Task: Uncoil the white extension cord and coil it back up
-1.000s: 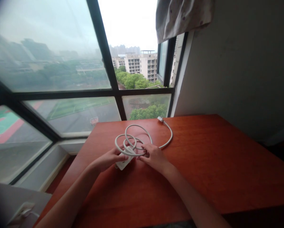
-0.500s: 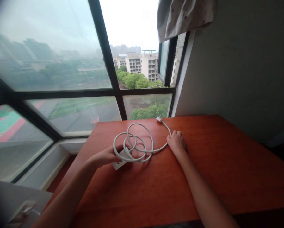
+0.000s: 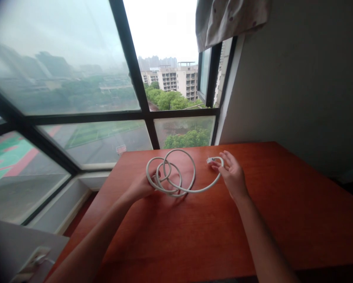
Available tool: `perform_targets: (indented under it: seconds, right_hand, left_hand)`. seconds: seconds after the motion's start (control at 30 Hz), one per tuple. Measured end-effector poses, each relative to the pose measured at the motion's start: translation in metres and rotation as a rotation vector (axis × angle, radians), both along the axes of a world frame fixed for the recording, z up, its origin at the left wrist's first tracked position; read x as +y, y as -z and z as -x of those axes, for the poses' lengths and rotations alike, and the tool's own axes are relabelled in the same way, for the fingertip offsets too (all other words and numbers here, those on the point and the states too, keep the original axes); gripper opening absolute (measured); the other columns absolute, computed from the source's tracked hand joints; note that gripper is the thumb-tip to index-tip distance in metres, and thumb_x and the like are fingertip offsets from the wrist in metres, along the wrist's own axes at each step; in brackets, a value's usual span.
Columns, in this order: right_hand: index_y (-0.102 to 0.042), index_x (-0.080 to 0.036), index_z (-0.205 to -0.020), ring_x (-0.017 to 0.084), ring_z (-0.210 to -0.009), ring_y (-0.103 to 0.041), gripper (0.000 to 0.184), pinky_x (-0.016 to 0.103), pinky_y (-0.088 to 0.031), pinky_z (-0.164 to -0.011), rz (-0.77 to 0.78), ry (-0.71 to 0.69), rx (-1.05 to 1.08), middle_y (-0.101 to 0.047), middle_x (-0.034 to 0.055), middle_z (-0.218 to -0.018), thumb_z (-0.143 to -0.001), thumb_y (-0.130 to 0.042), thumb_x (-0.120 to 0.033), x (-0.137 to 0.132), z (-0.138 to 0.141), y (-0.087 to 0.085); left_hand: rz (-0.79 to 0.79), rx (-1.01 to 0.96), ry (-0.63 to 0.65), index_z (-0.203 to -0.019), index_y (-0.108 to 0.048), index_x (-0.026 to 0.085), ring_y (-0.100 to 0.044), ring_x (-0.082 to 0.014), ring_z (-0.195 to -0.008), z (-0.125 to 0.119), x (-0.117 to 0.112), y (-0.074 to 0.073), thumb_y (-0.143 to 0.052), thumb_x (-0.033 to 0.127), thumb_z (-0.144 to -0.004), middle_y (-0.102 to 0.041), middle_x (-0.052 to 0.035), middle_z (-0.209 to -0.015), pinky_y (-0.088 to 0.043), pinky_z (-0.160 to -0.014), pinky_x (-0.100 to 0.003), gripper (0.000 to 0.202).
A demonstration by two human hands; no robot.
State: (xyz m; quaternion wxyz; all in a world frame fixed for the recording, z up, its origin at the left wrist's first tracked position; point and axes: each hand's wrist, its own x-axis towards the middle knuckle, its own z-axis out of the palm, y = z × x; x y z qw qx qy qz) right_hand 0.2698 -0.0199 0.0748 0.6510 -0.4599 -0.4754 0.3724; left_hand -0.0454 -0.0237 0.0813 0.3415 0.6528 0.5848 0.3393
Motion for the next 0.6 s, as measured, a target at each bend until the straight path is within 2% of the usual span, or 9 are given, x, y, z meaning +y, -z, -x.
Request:
perform_targets:
  seconds: [0.1,0.23,0.3,0.4,0.6]
  right_hand:
    - [-0.044,-0.022,-0.131,0.025,-0.104,-0.064,0.057,0.042,-0.052,-0.091,-0.1,-0.012,-0.109,-0.043,0.014,-0.141,-0.076,-0.058,-0.023,-0.014,0.005,-0.01]
    - [-0.035,-0.026,-0.14,0.025,-0.109,-0.061,0.067,0.043,-0.05,-0.095,-0.16,-0.121,-0.246,-0.045,0.0117,-0.141,-0.077,-0.055,-0.018,-0.025,0.016,-0.019]
    - [-0.04,-0.025,-0.138,0.024,-0.107,-0.063,0.064,0.044,-0.05,-0.095,-0.149,-0.186,-0.32,-0.055,0.0106,-0.131,-0.077,-0.054,-0.016,-0.028,0.021,-0.024]
    - [-0.054,-0.022,-0.127,0.023,-0.097,-0.066,0.049,0.044,-0.054,-0.089,-0.141,-0.276,-0.406,-0.066,0.0083,-0.113,-0.078,-0.05,-0.015,-0.028,0.03,-0.031]
    - [-0.059,-0.019,-0.121,0.019,-0.086,-0.067,0.043,0.038,-0.058,-0.079,-0.172,-0.377,-0.469,-0.068,0.0081,-0.104,-0.081,-0.046,-0.014,-0.02,0.041,-0.034]
  left_hand:
    - [-0.077,0.179,0.0,-0.077,-0.065,0.025,-0.056,-0.0195,-0.067,0.0,0.001,-0.004,-0.076,0.039,-0.06,-0.061,-0.0027,-0.069,-0.037,-0.066,-0.026,0.025]
    - [-0.05,0.173,-0.033,-0.072,-0.064,0.024,-0.061,-0.0265,-0.081,0.001,0.005,-0.011,-0.081,0.04,-0.051,-0.066,-0.0059,-0.076,-0.04,-0.075,-0.029,0.031]
    - [-0.054,0.192,-0.029,-0.068,-0.064,0.024,-0.061,-0.0279,-0.082,0.002,0.009,-0.012,-0.083,0.039,-0.048,-0.067,-0.0065,-0.074,-0.04,-0.078,-0.031,0.031]
    - [-0.082,0.257,-0.011,-0.066,-0.065,0.024,-0.061,-0.0289,-0.078,0.004,0.015,-0.01,-0.082,0.039,-0.049,-0.066,-0.0073,-0.069,-0.04,-0.08,-0.035,0.028]
    - [-0.054,0.392,0.006,-0.061,-0.062,0.023,-0.06,-0.0276,-0.075,0.014,0.025,-0.002,-0.077,0.034,-0.057,-0.064,-0.0071,-0.067,-0.04,-0.077,-0.035,0.019]
